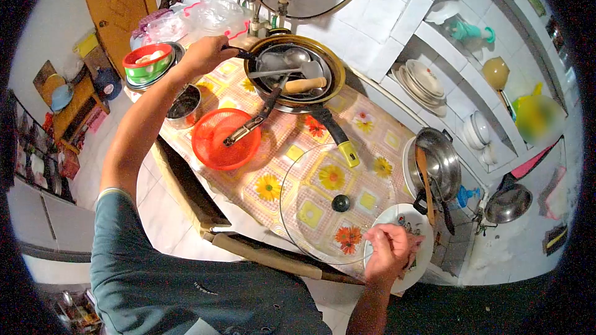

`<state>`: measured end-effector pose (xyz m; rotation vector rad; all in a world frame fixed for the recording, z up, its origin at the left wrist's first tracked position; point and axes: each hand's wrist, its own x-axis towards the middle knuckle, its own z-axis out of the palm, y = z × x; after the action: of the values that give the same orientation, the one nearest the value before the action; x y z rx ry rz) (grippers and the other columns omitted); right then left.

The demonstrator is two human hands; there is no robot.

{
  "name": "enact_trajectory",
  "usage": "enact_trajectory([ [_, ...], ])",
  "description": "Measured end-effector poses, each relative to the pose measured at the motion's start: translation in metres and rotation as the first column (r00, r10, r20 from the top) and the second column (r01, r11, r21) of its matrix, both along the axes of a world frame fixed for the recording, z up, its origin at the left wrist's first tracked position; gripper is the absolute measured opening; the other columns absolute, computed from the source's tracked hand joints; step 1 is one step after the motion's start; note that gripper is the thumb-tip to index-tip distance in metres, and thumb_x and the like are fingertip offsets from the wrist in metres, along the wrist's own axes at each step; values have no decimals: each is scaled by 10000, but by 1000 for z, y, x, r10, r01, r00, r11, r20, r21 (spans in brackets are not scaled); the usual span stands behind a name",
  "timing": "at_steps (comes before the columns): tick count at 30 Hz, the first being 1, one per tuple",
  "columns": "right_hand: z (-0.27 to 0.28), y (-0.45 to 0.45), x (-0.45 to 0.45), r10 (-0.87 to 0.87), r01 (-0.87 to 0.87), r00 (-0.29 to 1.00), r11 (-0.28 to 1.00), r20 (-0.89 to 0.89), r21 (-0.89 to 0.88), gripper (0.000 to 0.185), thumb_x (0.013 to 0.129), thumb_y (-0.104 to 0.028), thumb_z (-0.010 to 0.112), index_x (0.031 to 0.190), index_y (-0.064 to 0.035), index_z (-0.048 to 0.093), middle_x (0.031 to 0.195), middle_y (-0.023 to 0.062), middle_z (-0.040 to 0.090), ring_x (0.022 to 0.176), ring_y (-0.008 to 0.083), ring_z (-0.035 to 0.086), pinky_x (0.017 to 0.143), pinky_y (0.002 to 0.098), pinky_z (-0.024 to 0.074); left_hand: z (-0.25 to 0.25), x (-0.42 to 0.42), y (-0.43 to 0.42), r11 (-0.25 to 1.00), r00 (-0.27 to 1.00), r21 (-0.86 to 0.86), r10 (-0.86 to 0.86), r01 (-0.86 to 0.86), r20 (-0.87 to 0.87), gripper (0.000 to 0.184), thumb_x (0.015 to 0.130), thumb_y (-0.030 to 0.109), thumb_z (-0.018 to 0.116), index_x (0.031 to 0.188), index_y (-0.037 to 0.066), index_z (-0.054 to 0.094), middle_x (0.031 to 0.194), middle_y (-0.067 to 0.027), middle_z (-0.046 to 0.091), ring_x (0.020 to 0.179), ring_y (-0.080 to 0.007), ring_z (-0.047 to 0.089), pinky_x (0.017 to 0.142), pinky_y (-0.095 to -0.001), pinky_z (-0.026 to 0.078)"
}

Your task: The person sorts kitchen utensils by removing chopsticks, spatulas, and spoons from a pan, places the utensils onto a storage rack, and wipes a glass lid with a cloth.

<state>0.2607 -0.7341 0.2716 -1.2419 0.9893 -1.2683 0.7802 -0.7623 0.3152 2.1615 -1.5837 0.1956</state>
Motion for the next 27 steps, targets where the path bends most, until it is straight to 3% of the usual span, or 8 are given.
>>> enact_trajectory([
  [4,-1,5,14,149,-149,988,989,46,9,82,834,-12,568,909,19,555,804,105,624,721,183,598,698,311,501,10,-18,15,985,988,-165,68,-45,139,376,873,392,556,827,19,553,748,-191,615,743,-388,595,653,-463,451],
  [8,-2,11,21,190,-191,982,981,24,44,63,842,-14,573,897,15,564,803,97,625,726,160,605,723,301,504,23,-32,27,965,990,-260,77,-43,119,354,886,376,548,851,24,565,733,-189,609,720,-381,591,631,-447,444],
  [10,1,12,23,227,-227,974,971,11,73,62,849,-15,576,902,15,567,809,81,626,739,152,608,729,297,504,25,-43,32,950,996,-313,-13,-16,-90,333,886,364,557,871,32,577,719,-184,603,702,-367,588,609,-428,429],
  [12,0,8,23,240,-241,970,968,30,65,79,860,-31,584,926,10,575,825,70,631,756,139,609,725,277,498,20,-54,32,934,970,-356,-104,20,-219,305,893,319,582,857,17,569,636,-145,532,582,-238,478,577,-361,402],
  [18,16,-8,49,445,-448,881,894,-159,18,264,913,-141,551,1121,21,551,956,106,627,903,183,604,837,311,475,13,-147,49,871,760,-466,-406,154,-508,249,931,250,540,897,4,526,666,14,446,602,-100,417,537,-270,370],
  [22,30,-21,78,530,-533,844,846,79,12,496,956,-286,498,1346,-24,339,1252,104,483,1136,180,477,939,360,409,1,-233,58,880,386,-430,-475,201,-791,191,951,233,508,925,45,500,649,47,427,553,-28,380,480,-193,328],
  [25,39,-26,79,510,-504,854,860,102,-81,481,963,-307,485,1327,-28,341,1207,73,478,1135,180,461,932,372,413,-15,-282,59,858,351,-414,-504,304,-789,191,947,232,523,948,46,480,653,43,429,546,-36,384,476,-200,323],
  [27,32,-27,71,441,-437,862,896,249,-76,411,967,-240,480,1293,-13,375,1156,66,490,1062,164,502,885,350,459,-20,-304,60,846,354,-402,-517,350,-779,207,944,237,528,953,36,476,653,39,435,550,-47,392,484,-207,330],
])
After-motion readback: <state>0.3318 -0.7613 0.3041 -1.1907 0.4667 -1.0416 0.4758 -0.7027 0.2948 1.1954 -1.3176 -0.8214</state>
